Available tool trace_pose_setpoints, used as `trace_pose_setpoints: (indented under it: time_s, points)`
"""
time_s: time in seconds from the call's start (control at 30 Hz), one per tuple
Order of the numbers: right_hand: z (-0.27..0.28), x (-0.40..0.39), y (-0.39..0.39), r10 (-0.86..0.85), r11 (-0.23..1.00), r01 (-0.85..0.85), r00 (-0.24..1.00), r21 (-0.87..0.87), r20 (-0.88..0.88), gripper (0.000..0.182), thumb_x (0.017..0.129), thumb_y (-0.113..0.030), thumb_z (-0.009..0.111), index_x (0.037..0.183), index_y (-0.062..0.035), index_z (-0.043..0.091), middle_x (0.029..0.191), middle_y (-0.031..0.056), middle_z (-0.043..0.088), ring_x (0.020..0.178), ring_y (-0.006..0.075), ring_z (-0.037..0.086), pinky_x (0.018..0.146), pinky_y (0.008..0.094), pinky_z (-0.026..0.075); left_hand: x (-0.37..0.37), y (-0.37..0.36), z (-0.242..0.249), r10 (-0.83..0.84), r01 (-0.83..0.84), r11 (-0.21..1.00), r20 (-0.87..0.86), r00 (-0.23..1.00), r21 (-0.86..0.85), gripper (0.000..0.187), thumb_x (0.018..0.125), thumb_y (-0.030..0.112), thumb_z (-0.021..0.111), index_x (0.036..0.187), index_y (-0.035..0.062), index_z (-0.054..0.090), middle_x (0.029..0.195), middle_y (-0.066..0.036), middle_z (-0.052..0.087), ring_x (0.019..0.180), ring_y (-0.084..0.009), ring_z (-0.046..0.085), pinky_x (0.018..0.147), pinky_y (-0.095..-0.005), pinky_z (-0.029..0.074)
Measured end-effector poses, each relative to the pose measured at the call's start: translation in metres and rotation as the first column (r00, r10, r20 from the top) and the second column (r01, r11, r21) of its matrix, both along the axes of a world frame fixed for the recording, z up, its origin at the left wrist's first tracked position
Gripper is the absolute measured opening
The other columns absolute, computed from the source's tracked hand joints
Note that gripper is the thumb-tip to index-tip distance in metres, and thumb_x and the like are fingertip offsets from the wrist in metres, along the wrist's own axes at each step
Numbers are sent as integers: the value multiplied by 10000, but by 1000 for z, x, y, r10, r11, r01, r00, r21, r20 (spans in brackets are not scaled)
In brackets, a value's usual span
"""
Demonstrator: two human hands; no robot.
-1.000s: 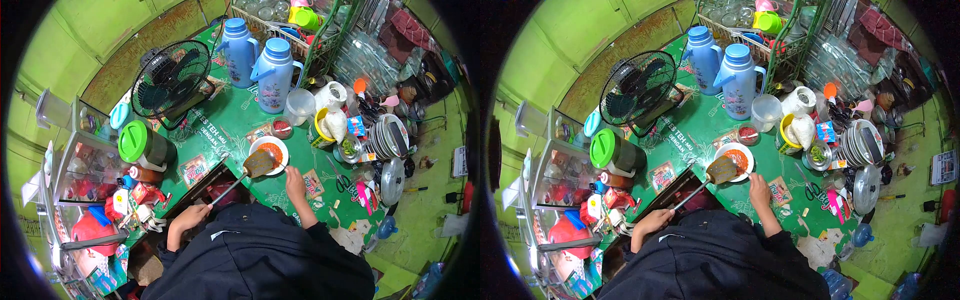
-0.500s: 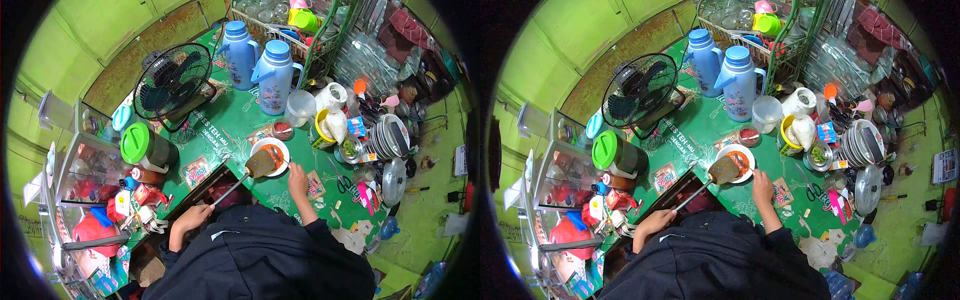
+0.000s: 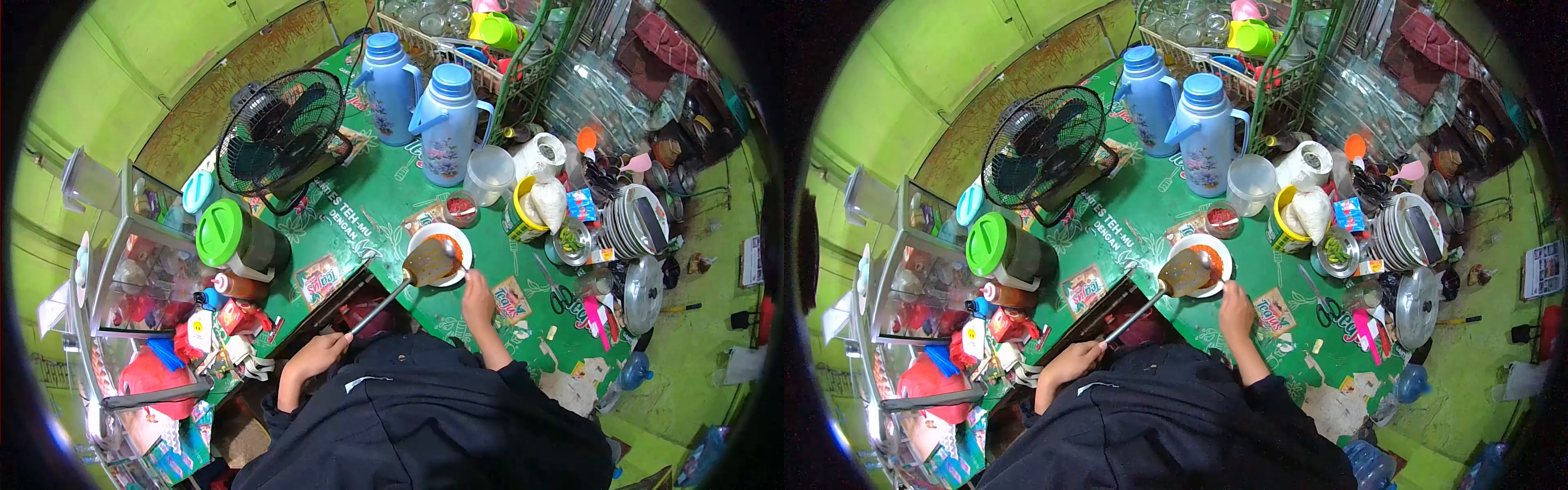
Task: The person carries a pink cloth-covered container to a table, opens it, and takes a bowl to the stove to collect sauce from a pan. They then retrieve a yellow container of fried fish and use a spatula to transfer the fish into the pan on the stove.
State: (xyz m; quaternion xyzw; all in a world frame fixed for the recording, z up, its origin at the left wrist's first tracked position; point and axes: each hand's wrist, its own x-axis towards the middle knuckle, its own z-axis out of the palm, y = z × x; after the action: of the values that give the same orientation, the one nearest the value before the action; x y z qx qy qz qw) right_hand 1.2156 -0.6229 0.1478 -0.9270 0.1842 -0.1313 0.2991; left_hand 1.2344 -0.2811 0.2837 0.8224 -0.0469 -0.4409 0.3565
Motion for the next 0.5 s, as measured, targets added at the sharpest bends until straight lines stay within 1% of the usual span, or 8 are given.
trace_pose_setpoints:
  time_s: [0.07, 0.13, 0.2, 0.3, 0.33, 0.37, 0.43, 0.5]
  points:
    - [-4, -3, -10, -78, 996, 76, 995, 41, 55, 173, 977, -233, 422, 1006, -100, 529, 904, 145, 592, 804, 383, 588, 677, 490, 460, -1, 0, 2, 11, -11, 1000, -5, 1000, 1, 509, 992, 435, 412, 835, -23, 568, 687, -90, 568, 643, -191, 540, 638, -332, 443]
    - [-4, -8, -9, -64, 997, 63, 997, 41, 46, 184, 985, -231, 403, 990, -92, 524, 937, 156, 599, 821, 388, 589, 679, 495, 461, -2, 1, 1, 18, -18, 1000, -12, 1000, 1, 507, 992, 434, 414, 834, -22, 567, 682, -87, 565, 641, -187, 538, 637, -330, 443]
    - [5, -12, 2, 88, 994, -88, 996, 69, 0, 214, 994, -229, 393, 1020, -63, 526, 945, 177, 602, 841, 409, 582, 695, 485, 464, -3, 2, -2, 21, -21, 1000, -22, 1000, 0, 505, 992, 433, 415, 833, -21, 566, 677, -83, 563, 638, -183, 536, 636, -327, 443]
    - [18, -12, 23, 182, 982, -178, 980, 55, -77, 200, 994, -222, 390, 1016, -63, 510, 943, 186, 598, 844, 420, 577, 700, 502, 454, -4, 2, -5, 43, -43, 999, -17, 999, -27, 496, 991, 429, 421, 829, -18, 565, 665, -77, 556, 631, -173, 529, 630, -322, 442]
    - [13, -12, 23, 183, 982, -179, 980, 54, -76, 200, 994, -222, 390, 1016, -63, 510, 943, 186, 598, 844, 420, 577, 700, 502, 454, -4, 0, -2, 50, -50, 998, -16, 999, -49, 452, 999, 407, 420, 811, 14, 539, 649, -16, 490, 604, -122, 458, 581, -288, 395]
    - [5, -10, 23, 104, 993, -101, 993, 66, -47, 180, 986, -216, 399, 1021, -74, 503, 936, 179, 593, 838, 414, 576, 694, 507, 450, -4, -1, 0, 59, -60, 996, -14, 998, -70, 412, 1007, 385, 418, 793, 46, 514, 634, 45, 424, 576, -71, 386, 532, -254, 349]
    - [-8, -7, 17, 34, 996, -32, 999, 82, -14, 161, 978, -210, 407, 1027, -84, 496, 928, 172, 588, 831, 409, 575, 687, 513, 447, -5, 1, -3, 78, -79, 994, -17, 997, -75, 410, 1006, 385, 419, 797, 47, 517, 634, 45, 423, 576, -70, 384, 532, -253, 348]
    - [-10, -7, 3, -71, 993, 77, 995, 94, -65, 161, 982, -206, 399, 1043, -84, 485, 944, 180, 589, 847, 413, 576, 699, 516, 446, -6, 5, -8, 93, -94, 993, -20, 995, -77, 407, 1006, 386, 420, 800, 49, 521, 635, 46, 421, 575, -69, 382, 531, -252, 347]
